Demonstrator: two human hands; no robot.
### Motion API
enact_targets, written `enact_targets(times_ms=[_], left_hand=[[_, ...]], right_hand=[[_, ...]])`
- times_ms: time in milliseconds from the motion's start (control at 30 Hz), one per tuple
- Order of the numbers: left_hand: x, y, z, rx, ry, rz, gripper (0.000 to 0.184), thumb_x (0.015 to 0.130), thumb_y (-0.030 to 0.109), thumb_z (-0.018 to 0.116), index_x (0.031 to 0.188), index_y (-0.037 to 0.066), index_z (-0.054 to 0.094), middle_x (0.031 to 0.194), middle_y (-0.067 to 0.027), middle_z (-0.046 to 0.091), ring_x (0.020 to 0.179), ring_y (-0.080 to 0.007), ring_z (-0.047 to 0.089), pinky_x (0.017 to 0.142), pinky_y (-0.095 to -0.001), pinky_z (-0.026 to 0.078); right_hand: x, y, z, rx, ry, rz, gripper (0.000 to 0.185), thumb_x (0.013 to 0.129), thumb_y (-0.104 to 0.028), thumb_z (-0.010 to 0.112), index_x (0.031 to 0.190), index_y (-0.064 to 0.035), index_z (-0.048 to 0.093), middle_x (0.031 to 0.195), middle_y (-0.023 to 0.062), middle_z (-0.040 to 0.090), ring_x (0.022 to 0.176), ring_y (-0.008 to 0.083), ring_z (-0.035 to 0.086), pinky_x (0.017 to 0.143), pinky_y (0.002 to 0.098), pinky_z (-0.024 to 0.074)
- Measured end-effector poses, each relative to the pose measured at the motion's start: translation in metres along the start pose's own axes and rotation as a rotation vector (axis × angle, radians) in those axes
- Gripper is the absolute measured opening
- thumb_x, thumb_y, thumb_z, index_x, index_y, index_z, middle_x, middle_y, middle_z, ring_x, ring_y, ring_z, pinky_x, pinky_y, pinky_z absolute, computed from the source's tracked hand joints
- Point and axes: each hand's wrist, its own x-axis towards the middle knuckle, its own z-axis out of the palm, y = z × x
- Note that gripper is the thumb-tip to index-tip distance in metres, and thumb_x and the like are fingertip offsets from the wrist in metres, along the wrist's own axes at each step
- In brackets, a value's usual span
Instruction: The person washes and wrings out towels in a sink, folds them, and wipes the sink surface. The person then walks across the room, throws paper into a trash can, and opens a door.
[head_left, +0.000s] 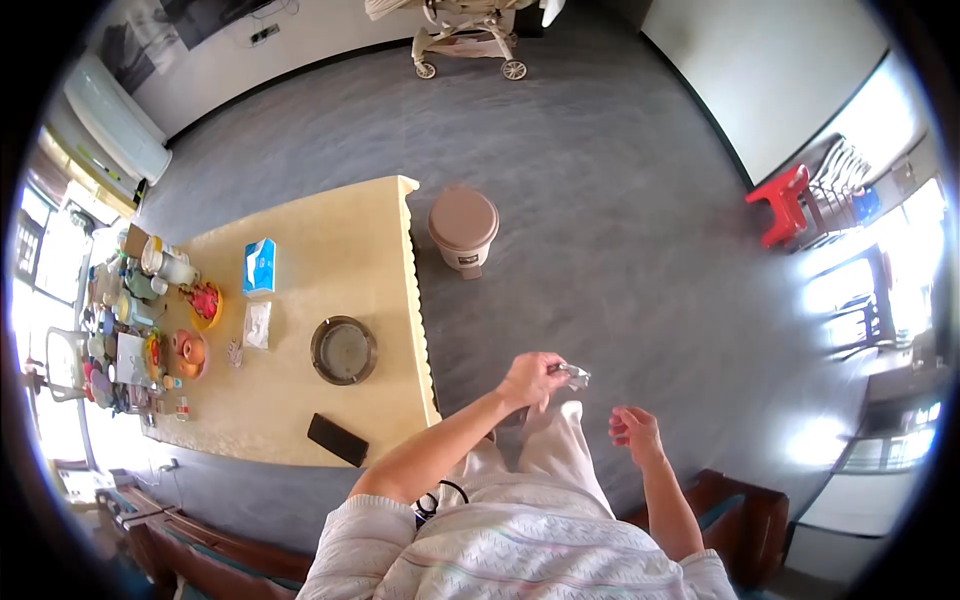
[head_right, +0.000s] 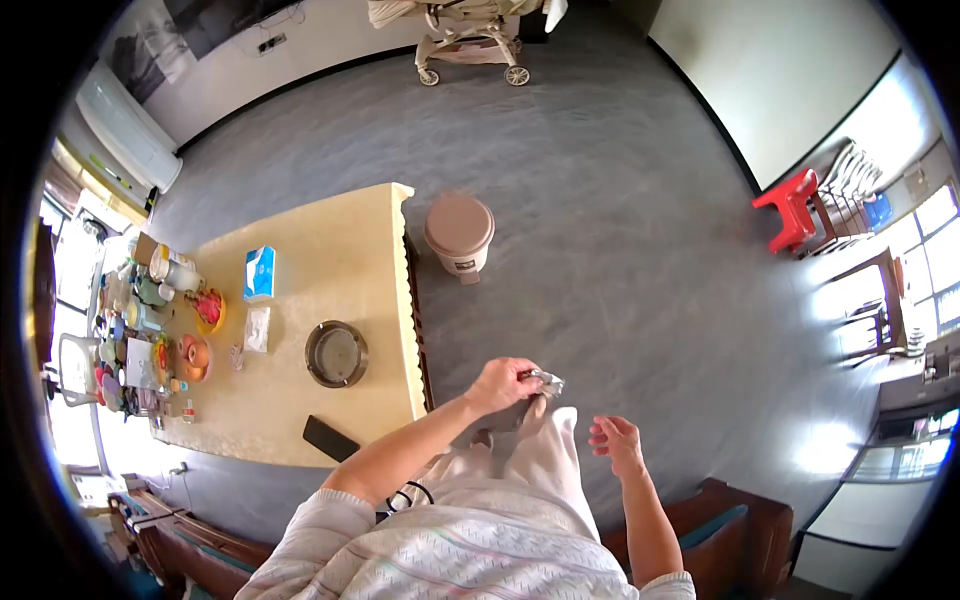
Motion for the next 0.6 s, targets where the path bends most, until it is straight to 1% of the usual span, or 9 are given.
enact_targets(times_ms=[133, 167, 200, 267, 300, 333, 367, 467, 600], left_hand=[[0.054, -0.033, -0.037, -0.199, 0.084, -0.12, 0.015, 0.082, 0.015, 0.059, 0.092, 0.004, 0.063, 0.067, 0.0005, 0.059, 0.057, -0.0055, 0.053, 0.05, -0.0206, 0.043], [0.065, -0.035, -0.052, -0.263, 0.068, -0.173, 0.015, 0.082, 0.014, 0.059, 0.092, 0.003, 0.062, 0.066, 0.0014, 0.055, 0.055, -0.0051, 0.05, 0.048, -0.0192, 0.041], [0.076, -0.037, -0.065, -0.314, 0.113, -0.229, 0.014, 0.082, 0.013, 0.059, 0.091, 0.002, 0.062, 0.065, 0.001, 0.054, 0.055, -0.0051, 0.049, 0.047, -0.0193, 0.04], [0.101, -0.035, -0.087, -0.457, 0.192, -0.291, 0.012, 0.082, 0.011, 0.059, 0.087, 0.001, 0.062, 0.063, 0.0002, 0.053, 0.055, -0.0058, 0.048, 0.046, -0.0194, 0.039], [0.116, -0.055, -0.093, -0.517, 0.262, -0.314, 0.01, 0.08, 0.011, 0.06, 0.084, 0.002, 0.062, 0.063, 0.0008, 0.053, 0.054, -0.0063, 0.048, 0.046, -0.0202, 0.039], [0.126, -0.055, -0.103, -0.401, 0.332, -0.398, 0.01, 0.079, 0.013, 0.062, 0.082, 0.003, 0.062, 0.064, 0.0013, 0.053, 0.054, -0.0068, 0.049, 0.046, -0.0214, 0.04], [0.138, -0.076, -0.109, -0.359, 0.381, -0.419, 0.011, 0.077, 0.014, 0.064, 0.08, 0.003, 0.062, 0.064, 0.0009, 0.054, 0.052, -0.0073, 0.05, 0.046, -0.0229, 0.042], [0.16, -0.087, -0.119, -0.451, 0.536, -0.445, 0.013, 0.075, 0.014, 0.066, 0.077, 0.002, 0.063, 0.064, -0.0005, 0.057, 0.049, -0.0076, 0.051, 0.043, -0.0223, 0.043], [0.171, -0.111, -0.126, -0.508, 0.638, -0.495, 0.012, 0.075, 0.014, 0.066, 0.077, 0.002, 0.062, 0.065, -0.0013, 0.058, 0.047, -0.0082, 0.052, 0.041, -0.0218, 0.044]], right_hand=[[0.076, -0.005, -0.029, -0.13, -0.017, 0.136, 0.021, 0.083, -0.025, 0.057, 0.088, -0.0055, 0.06, 0.074, 0.0044, 0.059, 0.06, 0.0141, 0.057, 0.049, 0.0272, 0.046], [0.094, -0.002, -0.038, -0.21, -0.057, 0.112, 0.02, 0.081, -0.024, 0.058, 0.086, -0.0053, 0.061, 0.07, 0.004, 0.059, 0.058, 0.0139, 0.057, 0.048, 0.0271, 0.0462], [0.114, -0.003, -0.052, -0.285, -0.082, 0.076, 0.018, 0.08, -0.023, 0.059, 0.083, -0.0052, 0.062, 0.067, 0.0036, 0.059, 0.055, 0.0137, 0.057, 0.047, 0.0271, 0.0463], [0.151, -0.011, -0.07, -0.305, -0.02, 0.161, 0.018, 0.08, -0.023, 0.059, 0.077, -0.005, 0.062, 0.062, 0.0037, 0.059, 0.054, 0.013, 0.057, 0.047, 0.0265, 0.0461], [0.169, -0.015, -0.083, -0.371, -0.026, 0.184, 0.019, 0.08, -0.023, 0.058, 0.077, -0.005, 0.062, 0.063, 0.0037, 0.059, 0.055, 0.0128, 0.058, 0.046, 0.0263, 0.046], [0.189, -0.018, -0.097, -0.441, -0.04, 0.215, 0.019, 0.08, -0.023, 0.058, 0.076, -0.005, 0.062, 0.063, 0.0037, 0.059, 0.055, 0.0125, 0.058, 0.046, 0.0261, 0.0459], [0.209, -0.033, -0.106, -0.516, -0.057, 0.239, 0.019, 0.081, -0.023, 0.058, 0.076, -0.0051, 0.062, 0.064, 0.0037, 0.06, 0.055, 0.0123, 0.058, 0.045, 0.0259, 0.0458], [0.241, -0.087, -0.121, -0.588, -0.001, 0.202, 0.018, 0.081, -0.021, 0.057, 0.076, -0.0053, 0.062, 0.065, 0.0032, 0.06, 0.053, 0.0119, 0.058, 0.044, 0.0255, 0.0451], [0.292, -0.146, -0.123, -0.625, -0.042, 0.144, 0.018, 0.083, -0.02, 0.055, 0.08, -0.0042, 0.062, 0.067, 0.0032, 0.06, 0.053, 0.012, 0.056, 0.041, 0.0265, 0.0415]])
